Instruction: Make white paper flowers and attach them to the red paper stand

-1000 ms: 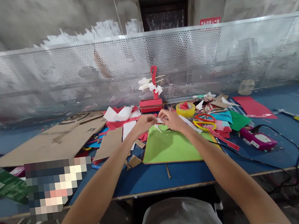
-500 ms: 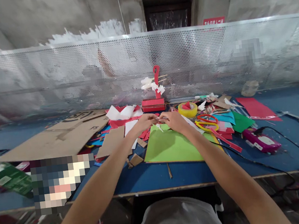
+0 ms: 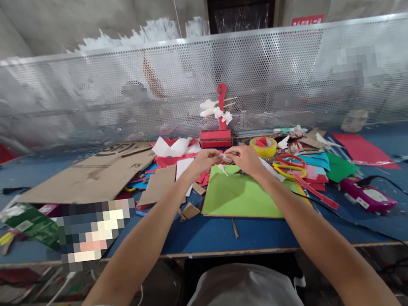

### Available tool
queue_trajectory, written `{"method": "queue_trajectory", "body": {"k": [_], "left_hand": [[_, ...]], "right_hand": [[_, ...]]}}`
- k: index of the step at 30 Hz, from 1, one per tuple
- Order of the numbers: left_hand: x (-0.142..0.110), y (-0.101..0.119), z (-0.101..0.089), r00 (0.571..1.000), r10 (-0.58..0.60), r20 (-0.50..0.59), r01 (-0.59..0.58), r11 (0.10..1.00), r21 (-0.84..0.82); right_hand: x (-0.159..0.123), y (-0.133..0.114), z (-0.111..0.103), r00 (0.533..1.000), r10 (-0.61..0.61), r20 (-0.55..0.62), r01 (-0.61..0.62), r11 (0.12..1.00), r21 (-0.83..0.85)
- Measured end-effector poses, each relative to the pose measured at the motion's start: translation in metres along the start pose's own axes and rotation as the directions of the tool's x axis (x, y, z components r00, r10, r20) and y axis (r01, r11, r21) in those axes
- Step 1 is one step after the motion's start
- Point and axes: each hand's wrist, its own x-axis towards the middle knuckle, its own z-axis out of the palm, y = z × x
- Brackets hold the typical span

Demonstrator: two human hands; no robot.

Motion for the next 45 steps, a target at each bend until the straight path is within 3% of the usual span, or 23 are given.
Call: {"method": "queue_trajectory", "body": {"k": [5, 10, 18, 23, 29, 34, 39, 45], "left_hand": [[0.004, -0.006, 0.001, 0.998, 0.054, -0.026, -0.055, 0.998, -0.008], [0.001, -0.001, 0.002, 0.999, 0.024, -0.033, -0.025, 0.999, -0.041], [0.003, -0.004, 0.002, 0.999, 0.017, -0.049, -0.019, 0.998, -0.052], [0.001, -0.002, 0.003, 0.999, 0.011, -0.047, -0.012, 1.0, -0.017], [-0.004, 0.005, 0.002, 0.993, 0.105, -0.044, -0.1, 0.989, 0.113], [-0.001, 0.0, 0.003, 0.991, 0.13, -0.021, -0.128, 0.989, 0.077], [0.002, -0.007, 0.001, 0.988, 0.152, -0.02, -0.15, 0.985, 0.08], [0.003, -0.009, 0.0, 0.986, 0.16, -0.047, -0.155, 0.983, 0.096]], "right_hand": [[0.0, -0.001, -0.001, 0.999, 0.049, -0.019, -0.048, 0.999, 0.023], [0.001, 0.002, 0.0, 1.0, -0.011, -0.006, 0.011, 0.996, -0.09], [0.001, 0.003, 0.001, 1.0, 0.008, 0.013, -0.008, 0.997, -0.072], [0.002, 0.003, 0.003, 1.0, -0.029, 0.006, 0.03, 0.987, -0.156], [0.002, 0.003, 0.002, 0.999, -0.047, 0.015, 0.049, 0.984, -0.172], [0.002, 0.002, 0.002, 0.999, -0.016, 0.03, 0.021, 0.986, -0.167], [0.002, 0.003, 0.001, 0.999, -0.001, 0.04, 0.005, 0.995, -0.098], [0.001, -0.003, 0.0, 0.998, 0.048, -0.035, -0.043, 0.992, 0.119]]}}
